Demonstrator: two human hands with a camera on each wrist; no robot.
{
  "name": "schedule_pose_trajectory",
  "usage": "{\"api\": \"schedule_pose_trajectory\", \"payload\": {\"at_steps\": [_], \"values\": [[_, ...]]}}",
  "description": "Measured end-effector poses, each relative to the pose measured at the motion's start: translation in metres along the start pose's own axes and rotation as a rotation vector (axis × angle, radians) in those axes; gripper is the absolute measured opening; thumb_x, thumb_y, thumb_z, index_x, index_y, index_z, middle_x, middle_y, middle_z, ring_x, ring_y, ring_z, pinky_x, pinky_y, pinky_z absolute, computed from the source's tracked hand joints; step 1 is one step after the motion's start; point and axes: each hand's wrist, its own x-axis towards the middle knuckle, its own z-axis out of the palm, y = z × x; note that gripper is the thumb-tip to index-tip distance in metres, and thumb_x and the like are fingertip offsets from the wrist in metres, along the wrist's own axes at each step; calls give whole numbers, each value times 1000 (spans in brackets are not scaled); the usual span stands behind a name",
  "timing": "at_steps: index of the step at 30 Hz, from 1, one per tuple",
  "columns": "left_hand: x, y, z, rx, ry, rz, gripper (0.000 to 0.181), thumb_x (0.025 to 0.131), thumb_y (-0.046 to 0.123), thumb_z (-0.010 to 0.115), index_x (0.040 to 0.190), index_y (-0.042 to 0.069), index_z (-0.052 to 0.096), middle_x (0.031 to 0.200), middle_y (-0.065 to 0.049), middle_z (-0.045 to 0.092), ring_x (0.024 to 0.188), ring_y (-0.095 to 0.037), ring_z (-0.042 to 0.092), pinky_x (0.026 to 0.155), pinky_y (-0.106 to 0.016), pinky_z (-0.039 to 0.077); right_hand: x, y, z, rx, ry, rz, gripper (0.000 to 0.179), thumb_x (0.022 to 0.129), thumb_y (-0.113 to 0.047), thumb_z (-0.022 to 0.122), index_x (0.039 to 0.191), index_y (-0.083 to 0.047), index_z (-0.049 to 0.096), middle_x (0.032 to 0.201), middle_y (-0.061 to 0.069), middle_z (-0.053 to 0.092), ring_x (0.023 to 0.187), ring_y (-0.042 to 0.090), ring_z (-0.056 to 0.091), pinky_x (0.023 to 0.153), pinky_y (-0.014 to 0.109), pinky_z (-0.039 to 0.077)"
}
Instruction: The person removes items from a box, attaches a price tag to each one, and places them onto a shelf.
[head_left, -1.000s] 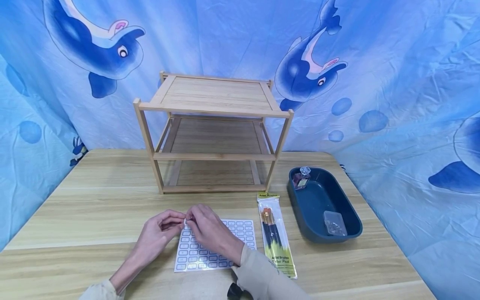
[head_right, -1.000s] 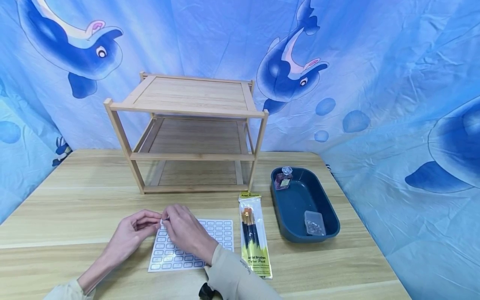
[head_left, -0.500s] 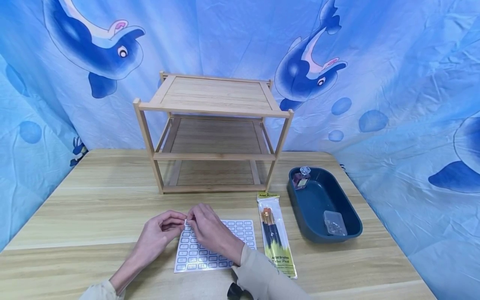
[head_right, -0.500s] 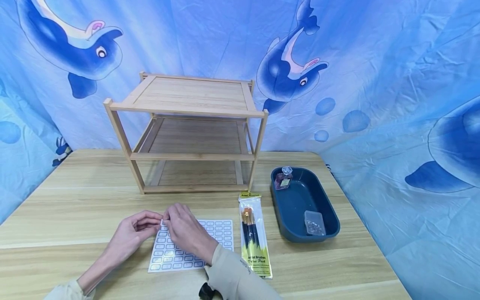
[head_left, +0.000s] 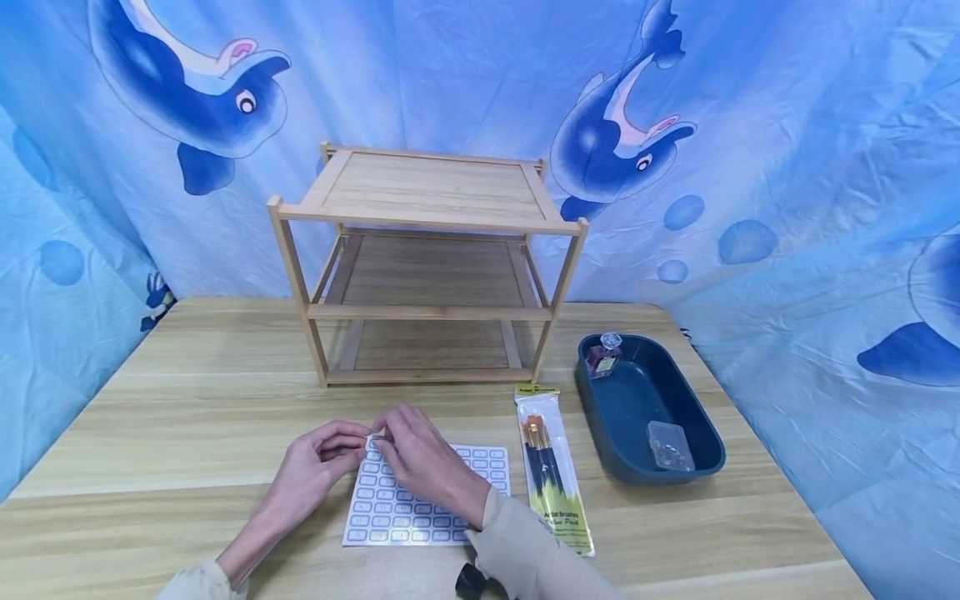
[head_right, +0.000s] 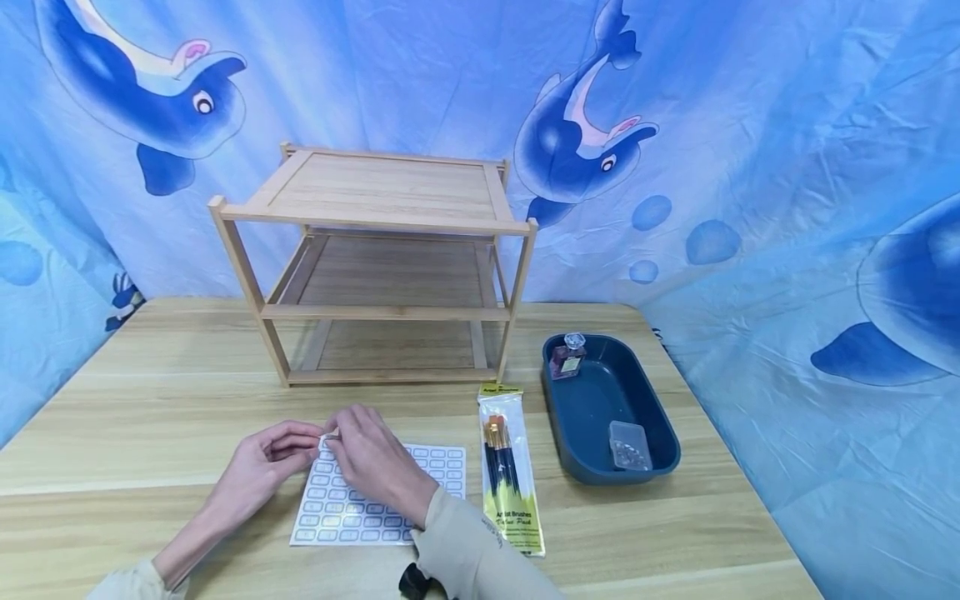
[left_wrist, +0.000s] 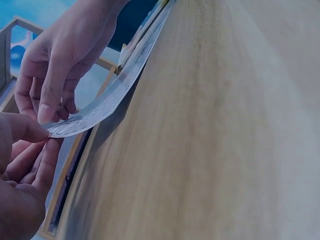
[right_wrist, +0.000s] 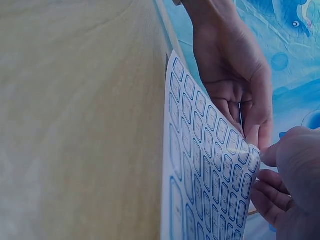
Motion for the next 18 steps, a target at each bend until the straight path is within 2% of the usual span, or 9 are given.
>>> {"api": "schedule_pose_trajectory", "payload": {"at_steps": [8,18], "values": [[0,2,2,-6,-11,13,28,91,-4,72,119,-6,67,106,-15,75,95,-17,72,87,-22,58,1,1,1,-20,-16,4,12,103,-13,63,115,-10,64,106,-3,57,99,7,52,87,11,47],[-1,3,3,2,-14,-10,29,91,-3,72,120,-5,67,107,-14,75,96,-18,72,89,-22,57,2,1,1,-38,-25,5,6,105,-14,61,110,-12,62,105,-4,56,99,7,53,90,13,47]]}}
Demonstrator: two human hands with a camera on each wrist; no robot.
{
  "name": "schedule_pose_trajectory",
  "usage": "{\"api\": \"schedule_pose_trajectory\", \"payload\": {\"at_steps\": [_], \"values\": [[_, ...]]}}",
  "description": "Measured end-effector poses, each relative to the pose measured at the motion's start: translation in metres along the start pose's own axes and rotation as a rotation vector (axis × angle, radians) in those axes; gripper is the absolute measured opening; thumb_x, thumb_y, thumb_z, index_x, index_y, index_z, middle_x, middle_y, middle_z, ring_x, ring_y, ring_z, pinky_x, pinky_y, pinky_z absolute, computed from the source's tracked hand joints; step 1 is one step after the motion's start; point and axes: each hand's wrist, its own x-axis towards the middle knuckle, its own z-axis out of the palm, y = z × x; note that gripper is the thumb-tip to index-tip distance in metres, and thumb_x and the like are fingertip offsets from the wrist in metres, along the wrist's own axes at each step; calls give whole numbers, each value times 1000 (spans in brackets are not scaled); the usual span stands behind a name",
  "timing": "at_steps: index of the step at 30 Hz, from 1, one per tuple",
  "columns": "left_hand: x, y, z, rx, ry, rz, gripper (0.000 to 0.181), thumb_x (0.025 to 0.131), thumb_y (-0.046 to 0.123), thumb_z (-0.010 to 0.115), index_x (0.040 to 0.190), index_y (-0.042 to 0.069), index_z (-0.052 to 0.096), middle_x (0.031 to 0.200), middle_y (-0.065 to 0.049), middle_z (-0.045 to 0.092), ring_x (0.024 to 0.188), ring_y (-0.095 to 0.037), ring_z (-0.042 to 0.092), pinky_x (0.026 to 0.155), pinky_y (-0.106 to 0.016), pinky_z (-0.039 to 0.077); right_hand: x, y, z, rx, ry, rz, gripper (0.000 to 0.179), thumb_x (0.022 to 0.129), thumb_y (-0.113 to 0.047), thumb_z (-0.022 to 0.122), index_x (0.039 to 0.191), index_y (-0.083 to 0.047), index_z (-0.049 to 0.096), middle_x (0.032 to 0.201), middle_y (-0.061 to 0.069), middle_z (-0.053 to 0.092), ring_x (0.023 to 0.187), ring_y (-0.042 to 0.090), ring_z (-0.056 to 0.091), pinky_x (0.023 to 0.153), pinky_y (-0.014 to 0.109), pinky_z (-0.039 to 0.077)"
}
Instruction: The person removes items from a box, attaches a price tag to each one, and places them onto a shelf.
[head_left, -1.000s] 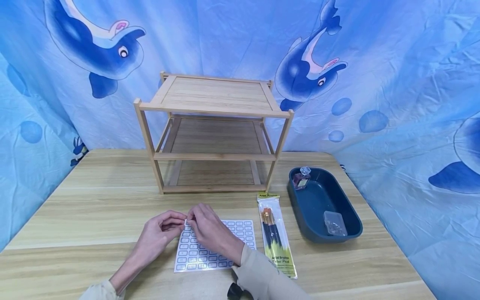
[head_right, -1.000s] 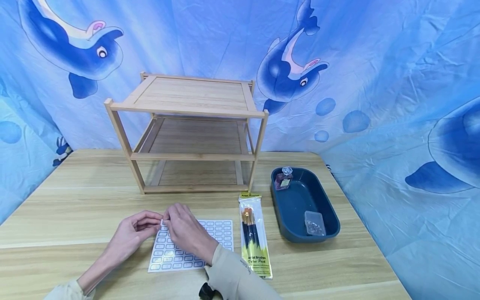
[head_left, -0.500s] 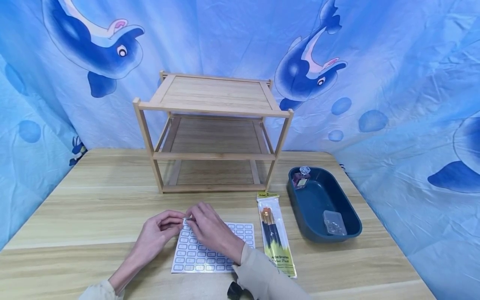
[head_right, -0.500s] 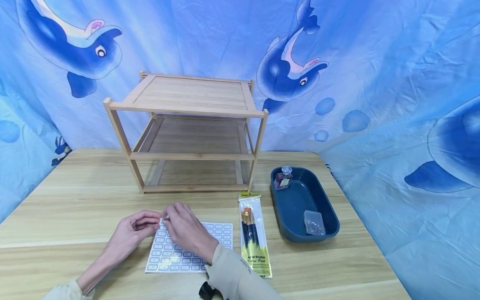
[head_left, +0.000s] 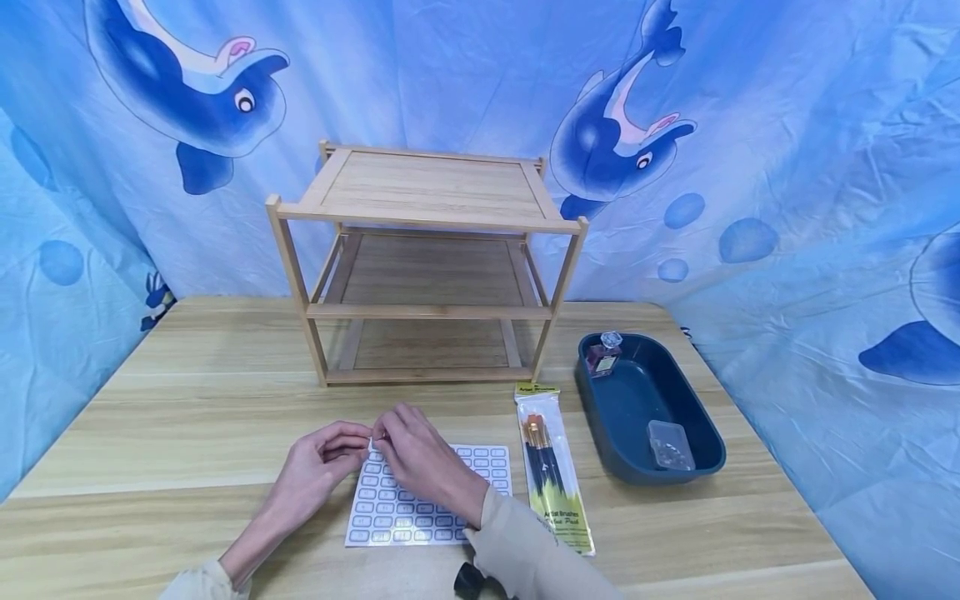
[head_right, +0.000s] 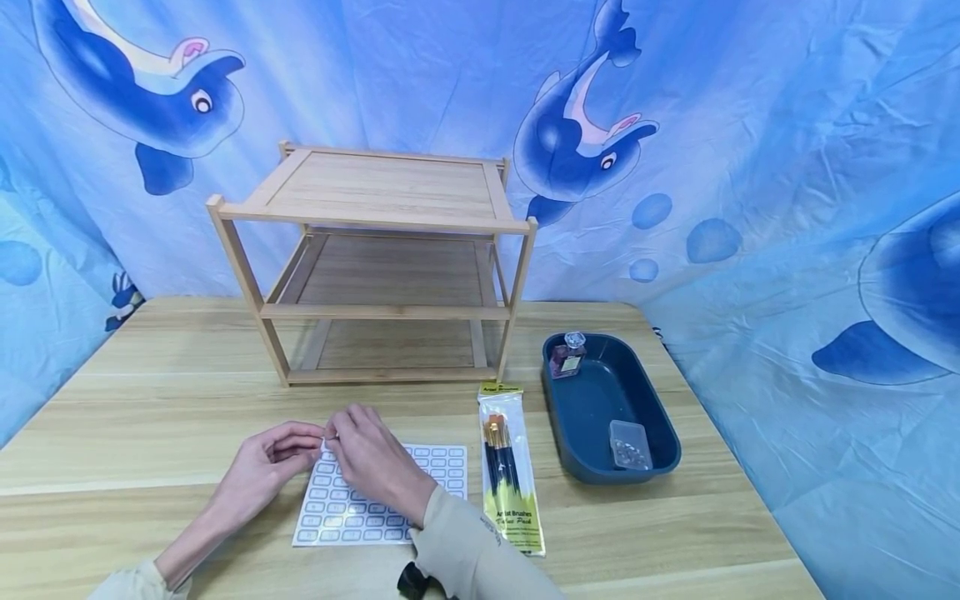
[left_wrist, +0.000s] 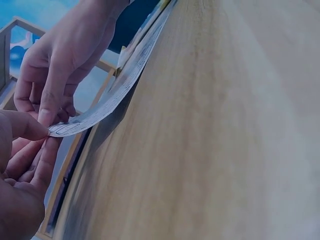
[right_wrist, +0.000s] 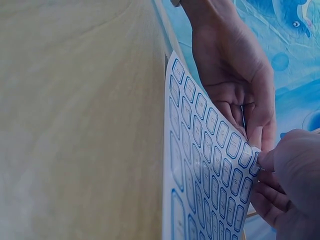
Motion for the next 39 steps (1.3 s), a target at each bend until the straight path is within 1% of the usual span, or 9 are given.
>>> {"api": "schedule_pose_trajectory", "payload": {"at_steps": [7,17,25,32,36,39], "values": [[0,1,1,5,-6,-19,30,91,-4,72,120,-5,67,107,-13,75,96,-20,72,88,-23,57,-1,1,0,2,-19,0,6,106,-15,59,110,-11,61,104,-4,56,101,8,54,93,13,48],[0,0,0,10,-10,-20,30,91,-5,71,120,-5,67,106,-13,75,95,-20,72,86,-23,58,-2,1,1,6,-26,-5,5,107,-14,57,110,-11,60,104,-5,54,101,8,53,91,14,48],[-1,-1,-1,16,7,-8,30,91,-5,71,120,-7,67,106,-14,75,95,-19,72,87,-23,58,-2,0,-1,25,-23,7,6,106,-15,59,110,-11,60,105,-4,56,103,7,54,94,15,48],[-1,0,-2,13,21,-29,29,91,-5,71,120,-8,66,106,-15,74,95,-19,72,86,-23,59,-3,1,-1,34,-9,-4,6,105,-14,60,110,-11,60,104,-4,55,100,7,52,90,13,47],[-1,0,-2,36,36,-38,30,91,-5,72,120,-8,66,104,-15,74,94,-18,72,85,-22,59,-3,2,-1,47,4,-2,6,105,-14,60,110,-11,59,105,-4,55,98,7,51,87,12,47],[-1,0,-3,60,42,-43,30,90,-5,72,119,-8,66,104,-14,74,93,-18,72,84,-22,58,-3,2,-2,85,10,19,5,106,-14,58,110,-11,58,104,-4,53,96,7,50,82,12,47]]}}
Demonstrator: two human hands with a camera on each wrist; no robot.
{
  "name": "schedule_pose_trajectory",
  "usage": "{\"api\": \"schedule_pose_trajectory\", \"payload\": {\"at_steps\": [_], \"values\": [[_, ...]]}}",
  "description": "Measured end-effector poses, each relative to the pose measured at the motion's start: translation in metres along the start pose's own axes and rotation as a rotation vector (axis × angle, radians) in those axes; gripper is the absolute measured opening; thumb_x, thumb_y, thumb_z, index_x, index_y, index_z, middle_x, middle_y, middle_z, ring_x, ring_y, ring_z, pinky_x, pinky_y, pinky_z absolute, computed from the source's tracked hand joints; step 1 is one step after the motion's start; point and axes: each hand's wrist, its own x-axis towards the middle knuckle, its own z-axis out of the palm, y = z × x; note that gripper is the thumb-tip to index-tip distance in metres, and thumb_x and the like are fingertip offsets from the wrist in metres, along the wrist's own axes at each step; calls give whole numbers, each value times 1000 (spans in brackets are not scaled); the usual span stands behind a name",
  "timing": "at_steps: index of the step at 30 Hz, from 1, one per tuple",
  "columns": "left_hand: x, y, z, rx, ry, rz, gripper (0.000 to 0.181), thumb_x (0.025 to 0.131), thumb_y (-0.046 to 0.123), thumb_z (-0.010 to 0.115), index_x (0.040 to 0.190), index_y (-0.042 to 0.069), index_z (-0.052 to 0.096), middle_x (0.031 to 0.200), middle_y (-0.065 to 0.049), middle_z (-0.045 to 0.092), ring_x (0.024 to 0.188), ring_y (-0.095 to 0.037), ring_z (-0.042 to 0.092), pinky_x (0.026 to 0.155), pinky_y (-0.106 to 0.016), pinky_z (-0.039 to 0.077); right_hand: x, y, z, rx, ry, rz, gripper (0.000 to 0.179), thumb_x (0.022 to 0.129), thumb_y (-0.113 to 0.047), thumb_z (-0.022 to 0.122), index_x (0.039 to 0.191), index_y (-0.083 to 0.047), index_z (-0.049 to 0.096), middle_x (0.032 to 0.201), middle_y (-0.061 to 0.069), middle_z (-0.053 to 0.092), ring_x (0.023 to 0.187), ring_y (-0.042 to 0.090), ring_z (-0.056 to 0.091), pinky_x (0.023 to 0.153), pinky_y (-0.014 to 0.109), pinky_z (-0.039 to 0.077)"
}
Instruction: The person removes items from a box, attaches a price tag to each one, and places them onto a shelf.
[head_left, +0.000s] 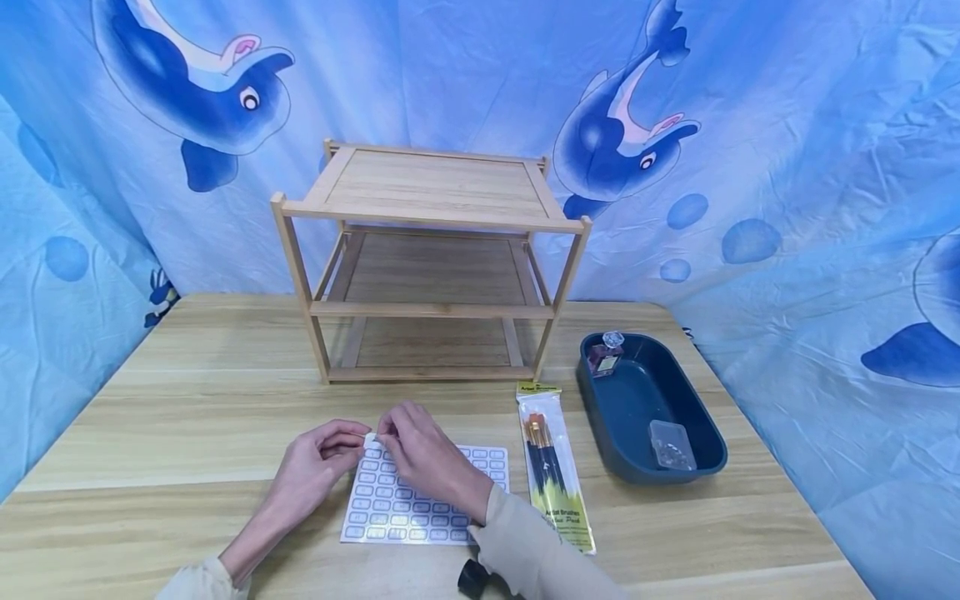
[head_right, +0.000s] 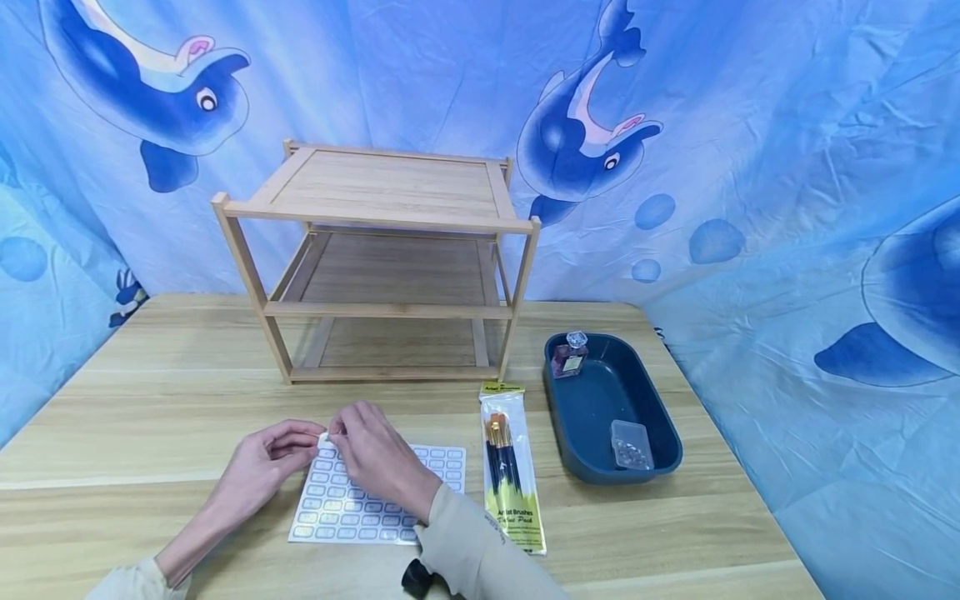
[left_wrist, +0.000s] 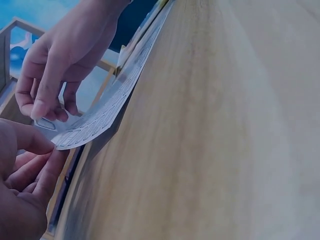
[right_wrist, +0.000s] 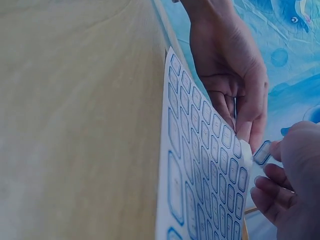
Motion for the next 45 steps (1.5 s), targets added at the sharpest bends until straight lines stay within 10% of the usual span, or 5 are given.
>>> {"api": "schedule_pose_trajectory", "payload": {"at_steps": [36,45], "values": [[-1,-2,-2,486,19,57,26,75,-7,73,100,0,70,82,-1,63,76,-14,59,68,-25,56,-7,-6,-25,194,-20,146,4,109,-16,55,110,-13,57,97,-8,57,86,2,53,72,15,50],[-2,0,-2,570,56,141,29,78,0,79,106,3,71,96,-6,65,88,-25,59,79,-45,54,-11,-3,-27,205,-36,143,3,108,-16,56,109,-13,58,96,-8,57,84,2,53,71,15,50]]}}
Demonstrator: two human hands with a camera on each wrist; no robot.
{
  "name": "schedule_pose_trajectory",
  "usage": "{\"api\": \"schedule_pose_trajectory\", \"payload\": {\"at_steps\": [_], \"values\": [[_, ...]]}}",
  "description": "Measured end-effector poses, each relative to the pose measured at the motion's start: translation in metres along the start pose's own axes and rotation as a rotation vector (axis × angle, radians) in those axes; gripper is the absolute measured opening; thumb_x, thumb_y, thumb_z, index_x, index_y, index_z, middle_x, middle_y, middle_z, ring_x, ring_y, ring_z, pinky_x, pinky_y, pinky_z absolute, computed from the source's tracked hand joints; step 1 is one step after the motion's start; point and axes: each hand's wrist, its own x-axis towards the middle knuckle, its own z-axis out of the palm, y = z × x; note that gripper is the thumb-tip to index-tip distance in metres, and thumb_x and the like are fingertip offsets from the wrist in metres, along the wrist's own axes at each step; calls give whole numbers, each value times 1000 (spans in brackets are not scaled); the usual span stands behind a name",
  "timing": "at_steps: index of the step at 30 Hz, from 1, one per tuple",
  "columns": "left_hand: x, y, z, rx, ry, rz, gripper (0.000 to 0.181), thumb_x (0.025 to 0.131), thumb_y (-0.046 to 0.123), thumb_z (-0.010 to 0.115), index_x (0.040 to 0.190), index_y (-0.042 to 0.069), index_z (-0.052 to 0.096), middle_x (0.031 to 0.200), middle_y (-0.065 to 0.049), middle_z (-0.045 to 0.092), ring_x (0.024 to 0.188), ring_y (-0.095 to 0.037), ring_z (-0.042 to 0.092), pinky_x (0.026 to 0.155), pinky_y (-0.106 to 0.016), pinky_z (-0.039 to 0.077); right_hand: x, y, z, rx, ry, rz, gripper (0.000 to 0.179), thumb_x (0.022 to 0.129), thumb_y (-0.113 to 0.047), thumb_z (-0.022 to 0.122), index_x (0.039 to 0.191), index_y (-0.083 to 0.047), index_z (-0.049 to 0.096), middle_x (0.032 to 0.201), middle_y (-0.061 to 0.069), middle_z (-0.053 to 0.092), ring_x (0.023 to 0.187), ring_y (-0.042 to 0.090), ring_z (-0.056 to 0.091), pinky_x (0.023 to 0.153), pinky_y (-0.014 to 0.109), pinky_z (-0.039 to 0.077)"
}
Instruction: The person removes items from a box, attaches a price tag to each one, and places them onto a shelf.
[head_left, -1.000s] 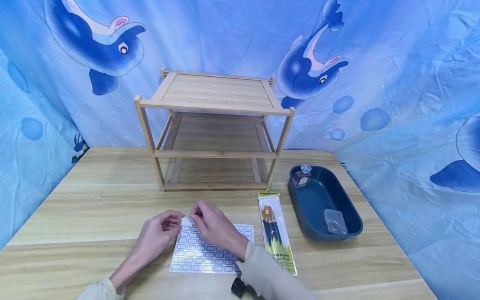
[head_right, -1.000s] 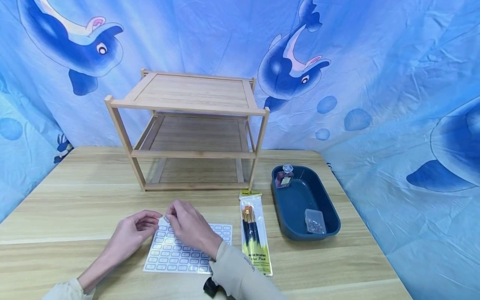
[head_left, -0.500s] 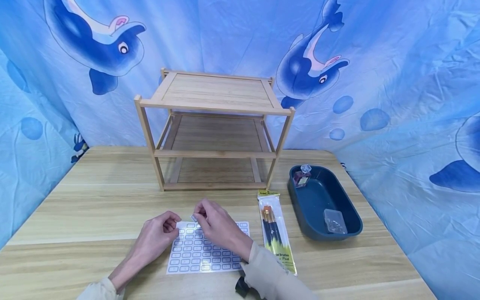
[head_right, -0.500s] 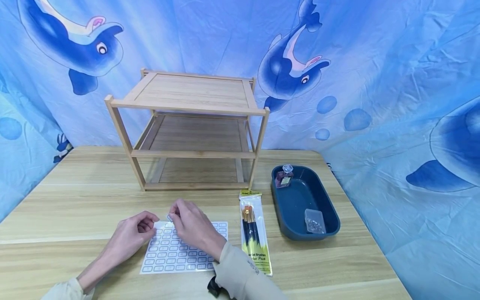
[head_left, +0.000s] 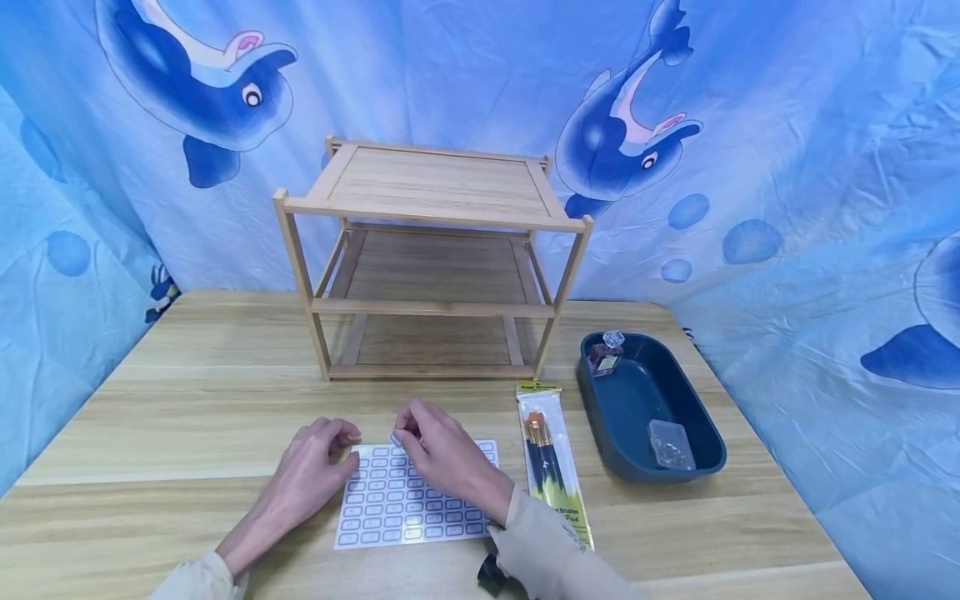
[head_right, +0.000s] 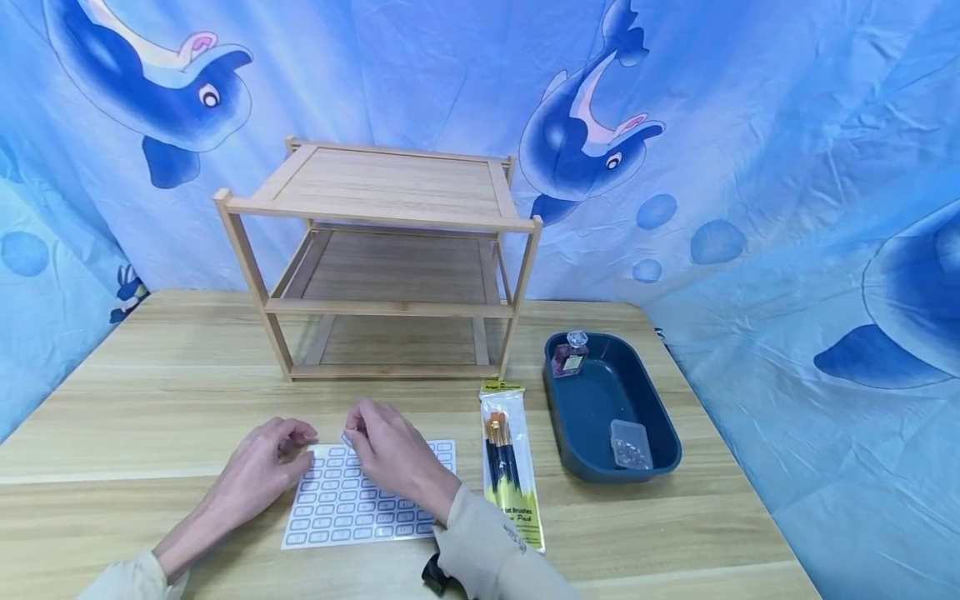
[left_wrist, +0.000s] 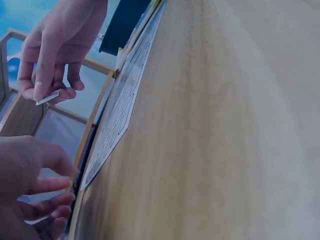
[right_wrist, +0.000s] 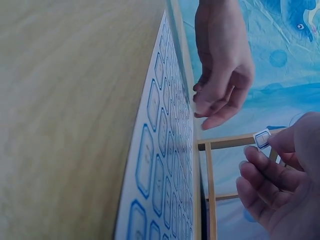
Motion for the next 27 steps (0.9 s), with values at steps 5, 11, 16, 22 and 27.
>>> {"api": "schedule_pose_trajectory", "payload": {"at_steps": [5,11,16,22,27], "values": [[4,11,1,-108,30,61,16,90,2,75,104,7,74,94,-1,68,90,-20,62,81,-42,55,-1,2,-1,-2,-20,-2,4,108,-16,57,108,-12,58,94,-8,55,82,2,52,70,15,50],[3,23,4,-264,-1,95,8,95,5,72,99,11,75,87,9,65,84,-11,60,74,-27,54,-2,3,-2,2,-48,-11,3,107,-14,58,109,-11,59,93,-8,55,79,1,52,67,15,50],[2,27,6,-315,-25,83,9,94,4,73,96,12,75,85,10,65,82,-10,60,75,-26,53,-2,3,-3,-21,-71,-22,3,106,-13,59,109,-12,60,91,-9,55,79,1,51,67,15,48],[3,29,9,-333,-32,80,12,91,2,75,92,13,74,85,10,65,82,-10,60,74,-26,53,-3,4,-3,-65,-66,-42,3,105,-13,61,108,-12,61,88,-10,55,79,1,50,68,14,46],[3,31,10,-340,-42,55,13,90,1,75,91,13,74,83,9,65,81,-11,60,73,-26,53,-2,5,-3,-47,-67,-47,4,104,-10,62,107,-12,61,91,-9,56,81,1,51,69,14,48]]}}
